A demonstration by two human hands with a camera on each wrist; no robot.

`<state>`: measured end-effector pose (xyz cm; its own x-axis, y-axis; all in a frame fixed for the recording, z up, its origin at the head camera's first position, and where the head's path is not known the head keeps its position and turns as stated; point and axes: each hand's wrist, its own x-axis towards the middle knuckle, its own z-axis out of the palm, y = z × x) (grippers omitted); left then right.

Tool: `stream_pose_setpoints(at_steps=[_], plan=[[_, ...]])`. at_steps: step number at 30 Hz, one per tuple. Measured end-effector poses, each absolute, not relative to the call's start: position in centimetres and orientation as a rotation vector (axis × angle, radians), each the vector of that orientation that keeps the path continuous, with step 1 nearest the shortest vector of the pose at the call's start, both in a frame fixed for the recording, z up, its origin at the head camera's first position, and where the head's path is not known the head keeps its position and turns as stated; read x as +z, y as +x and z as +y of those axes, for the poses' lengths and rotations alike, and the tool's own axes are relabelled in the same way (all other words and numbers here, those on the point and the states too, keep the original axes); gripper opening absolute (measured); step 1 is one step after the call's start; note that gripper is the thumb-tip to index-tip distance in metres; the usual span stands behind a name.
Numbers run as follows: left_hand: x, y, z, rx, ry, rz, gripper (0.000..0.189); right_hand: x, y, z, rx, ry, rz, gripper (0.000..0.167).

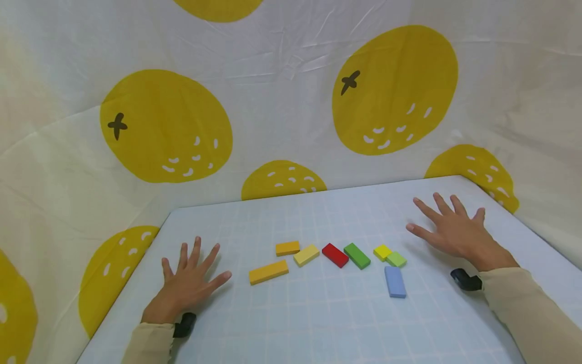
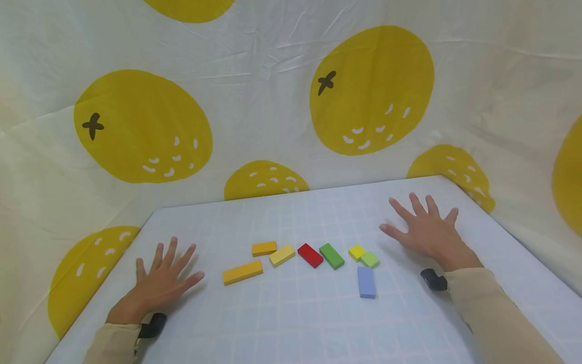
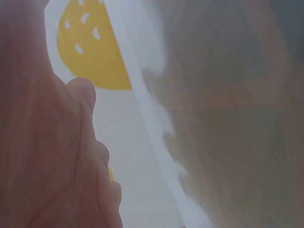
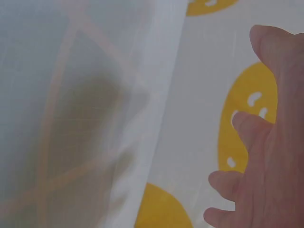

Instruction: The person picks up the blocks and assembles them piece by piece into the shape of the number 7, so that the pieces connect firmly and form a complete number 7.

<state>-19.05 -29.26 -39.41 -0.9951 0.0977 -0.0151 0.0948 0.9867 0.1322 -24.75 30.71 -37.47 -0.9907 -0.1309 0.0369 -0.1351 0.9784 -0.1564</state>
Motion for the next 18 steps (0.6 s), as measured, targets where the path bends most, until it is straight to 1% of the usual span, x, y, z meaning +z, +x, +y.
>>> stream_pose_setpoints(at_steps=[9,18], plan=[[-39.7,-19.3,-28.6,0.156,0.205,3.146,0.098,-37.5,-24.7,29.9,0.185,0.242,-3.071,0.094],[-39.7,-19.1,-28.0,0.133,0.269,3.163,0.097,-37.9,-24.6,29.1,0.148,0.270,-3.037,0.093]])
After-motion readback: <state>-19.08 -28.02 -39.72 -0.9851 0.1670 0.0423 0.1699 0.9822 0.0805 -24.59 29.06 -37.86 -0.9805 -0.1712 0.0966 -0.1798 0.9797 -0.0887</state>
